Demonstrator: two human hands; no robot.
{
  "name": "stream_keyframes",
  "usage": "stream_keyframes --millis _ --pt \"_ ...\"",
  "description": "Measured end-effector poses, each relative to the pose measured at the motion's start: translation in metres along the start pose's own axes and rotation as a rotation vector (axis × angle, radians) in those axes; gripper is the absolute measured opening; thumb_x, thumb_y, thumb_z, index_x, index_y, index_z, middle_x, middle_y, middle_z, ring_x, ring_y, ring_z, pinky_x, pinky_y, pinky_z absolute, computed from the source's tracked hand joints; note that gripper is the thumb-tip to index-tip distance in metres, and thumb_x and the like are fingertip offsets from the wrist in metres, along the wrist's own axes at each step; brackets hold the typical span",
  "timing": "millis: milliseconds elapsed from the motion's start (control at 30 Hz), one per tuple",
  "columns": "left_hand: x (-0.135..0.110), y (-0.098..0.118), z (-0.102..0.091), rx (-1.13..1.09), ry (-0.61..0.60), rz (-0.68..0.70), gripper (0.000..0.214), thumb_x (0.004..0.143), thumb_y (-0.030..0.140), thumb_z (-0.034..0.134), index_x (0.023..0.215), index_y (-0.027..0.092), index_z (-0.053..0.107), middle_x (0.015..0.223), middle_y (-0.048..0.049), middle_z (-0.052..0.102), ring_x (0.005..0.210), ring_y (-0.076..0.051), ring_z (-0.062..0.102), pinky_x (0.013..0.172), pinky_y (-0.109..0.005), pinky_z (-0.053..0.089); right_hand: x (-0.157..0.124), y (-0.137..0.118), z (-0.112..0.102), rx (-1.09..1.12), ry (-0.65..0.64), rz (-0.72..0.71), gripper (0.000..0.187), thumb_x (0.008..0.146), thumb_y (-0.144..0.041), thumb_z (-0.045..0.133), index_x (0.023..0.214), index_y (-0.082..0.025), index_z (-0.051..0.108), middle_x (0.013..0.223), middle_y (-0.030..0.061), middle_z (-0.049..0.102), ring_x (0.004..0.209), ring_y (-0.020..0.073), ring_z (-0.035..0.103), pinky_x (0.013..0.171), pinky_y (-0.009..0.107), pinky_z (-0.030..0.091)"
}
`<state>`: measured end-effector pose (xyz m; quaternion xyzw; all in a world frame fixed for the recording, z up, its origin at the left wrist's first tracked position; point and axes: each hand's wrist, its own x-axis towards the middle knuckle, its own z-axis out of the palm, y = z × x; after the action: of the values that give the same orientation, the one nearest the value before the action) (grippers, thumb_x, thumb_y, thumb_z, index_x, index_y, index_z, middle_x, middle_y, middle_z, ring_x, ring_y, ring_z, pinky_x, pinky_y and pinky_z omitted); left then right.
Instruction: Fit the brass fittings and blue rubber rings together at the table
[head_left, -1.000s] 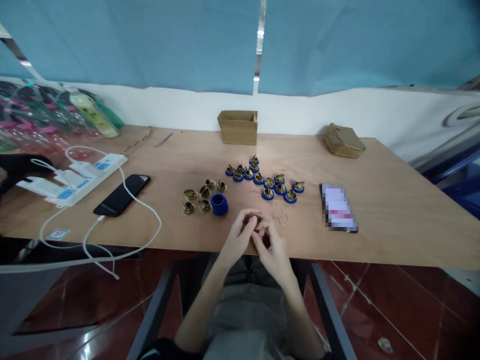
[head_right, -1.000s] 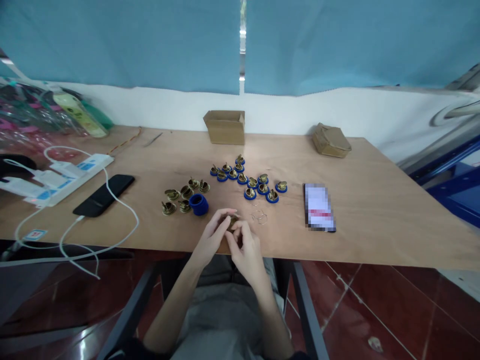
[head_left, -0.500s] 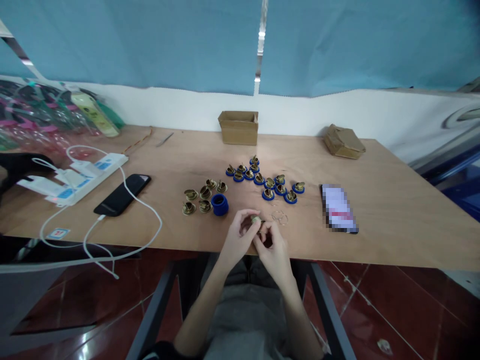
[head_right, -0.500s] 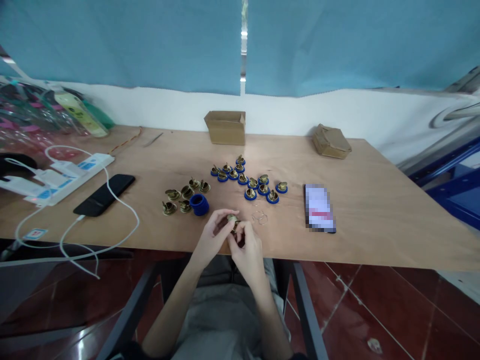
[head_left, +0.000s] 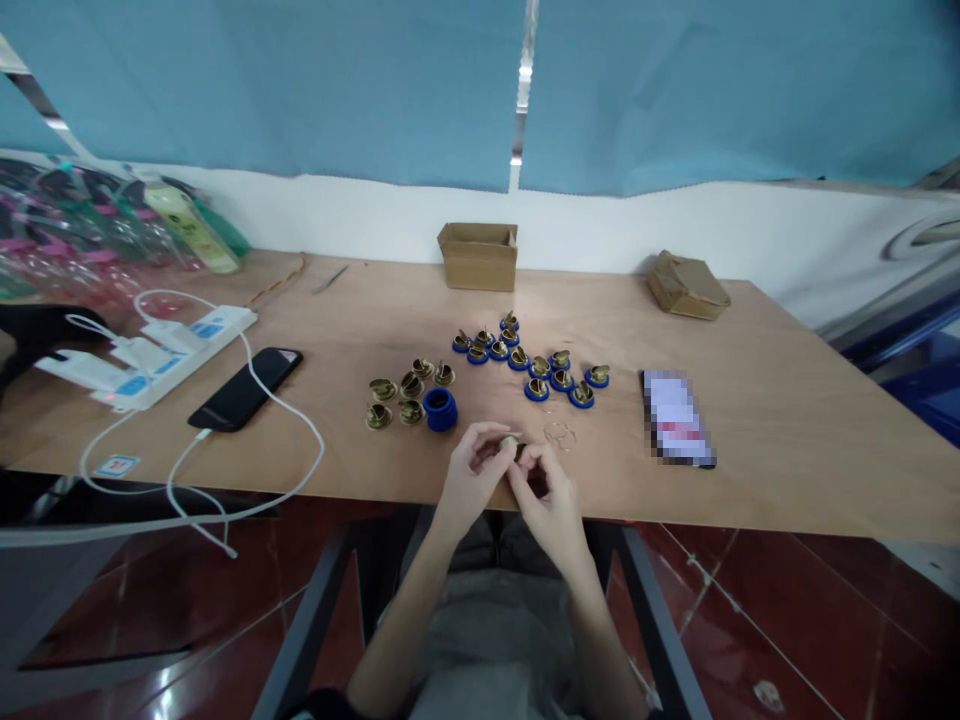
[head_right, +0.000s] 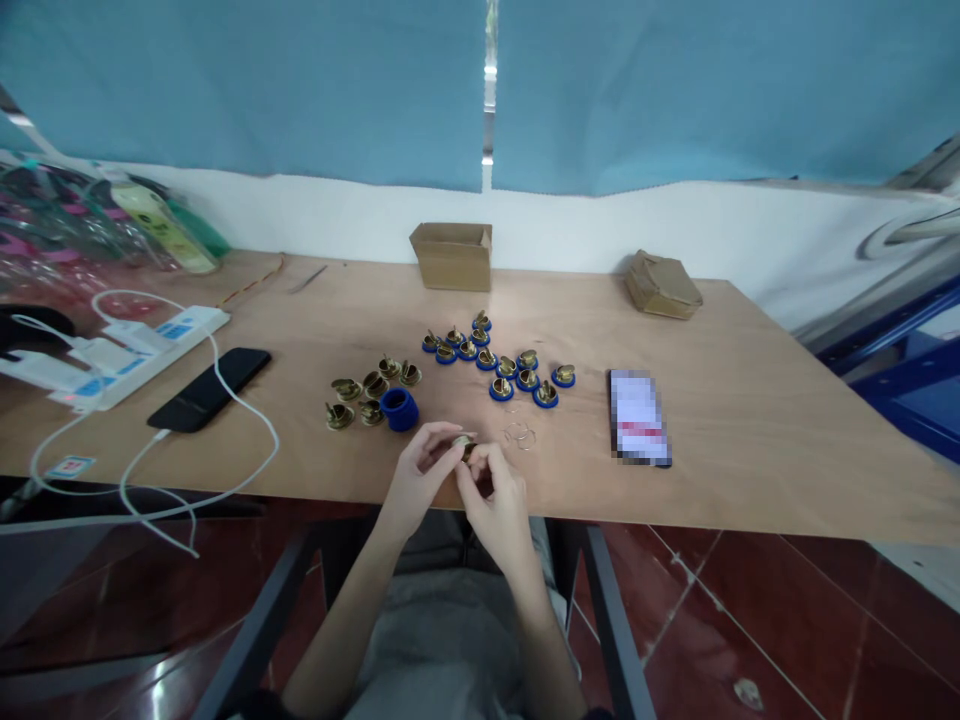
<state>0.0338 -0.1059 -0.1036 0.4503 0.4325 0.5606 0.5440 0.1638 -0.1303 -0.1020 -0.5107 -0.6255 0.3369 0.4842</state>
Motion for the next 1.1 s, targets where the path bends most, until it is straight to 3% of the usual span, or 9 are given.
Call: stream_keyframes --millis 133,300,500,733,967,1100 --pt "0.0 0.0 -0.001 0.012 -0.013 0.015 0.02 0.084 0.031 0.074 0.097 0.018 0.065 0.106 -0.0087 0.076 0.101 -0.02 0.072 0.094 -0.034 0.056 0.002 -0.003 -0.001 0.011 -0.035 -0.021 0.018 0.099 -0.03 0.056 0.084 -0.022 0.059 0.077 -0.0004 0.062 0.07 0.015 0.059 0.066 0.026 0.045" --pt "-0.003 0.003 0.002 0.014 -0.021 0.001 0.02 0.081 0.028 0.076 0.094 0.018 0.065 0.104 -0.0092 0.075 0.1 -0.021 0.072 0.089 -0.033 0.057 0.004 -0.006 -0.003 -0.095 -0.018 -0.056 0.028 0.095 -0.023 0.054 0.068 -0.023 0.047 0.068 -0.0024 0.051 0.064 0.0145 0.051 0.061 0.026 0.04" --pt "-0.004 0.004 0.004 0.008 -0.032 0.004 0.019 0.083 0.033 0.075 0.091 0.019 0.064 0.105 -0.0105 0.077 0.098 -0.022 0.073 0.088 -0.035 0.058 0.005 -0.005 -0.001 -0.179 -0.004 -0.1 0.03 0.093 -0.021 0.05 0.066 -0.024 0.037 0.066 -0.0031 0.043 0.062 0.0145 0.045 0.059 0.027 0.035" --pt "-0.002 0.002 0.004 0.007 0.008 0.043 0.019 0.088 0.037 0.071 0.091 0.019 0.064 0.104 -0.0093 0.079 0.102 -0.023 0.074 0.095 -0.039 0.057 0.002 -0.004 -0.004 -0.099 -0.037 -0.089 0.033 0.1 -0.029 0.049 0.068 -0.023 0.042 0.069 -0.0023 0.045 0.064 0.0149 0.047 0.061 0.028 0.036" --pt "-0.004 0.005 0.003 0.065 0.045 0.1 0.022 0.089 0.039 0.071 0.098 0.019 0.067 0.108 -0.0088 0.075 0.102 -0.021 0.071 0.094 -0.035 0.057 -0.003 0.01 -0.009 0.109 -0.001 0.097 0.032 0.104 -0.043 0.049 0.08 -0.023 0.055 0.072 -0.0016 0.054 0.065 0.0153 0.053 0.061 0.027 0.043" --pt "-0.009 0.001 0.002 0.09 0.032 0.111 0.022 0.09 0.037 0.071 0.101 0.02 0.066 0.113 -0.0102 0.072 0.106 -0.021 0.07 0.098 -0.036 0.056 0.006 0.013 -0.024 0.028 -0.032 0.092 0.027 0.103 -0.043 0.05 0.09 -0.022 0.061 0.074 -0.0001 0.059 0.065 0.0163 0.057 0.057 0.026 0.043"
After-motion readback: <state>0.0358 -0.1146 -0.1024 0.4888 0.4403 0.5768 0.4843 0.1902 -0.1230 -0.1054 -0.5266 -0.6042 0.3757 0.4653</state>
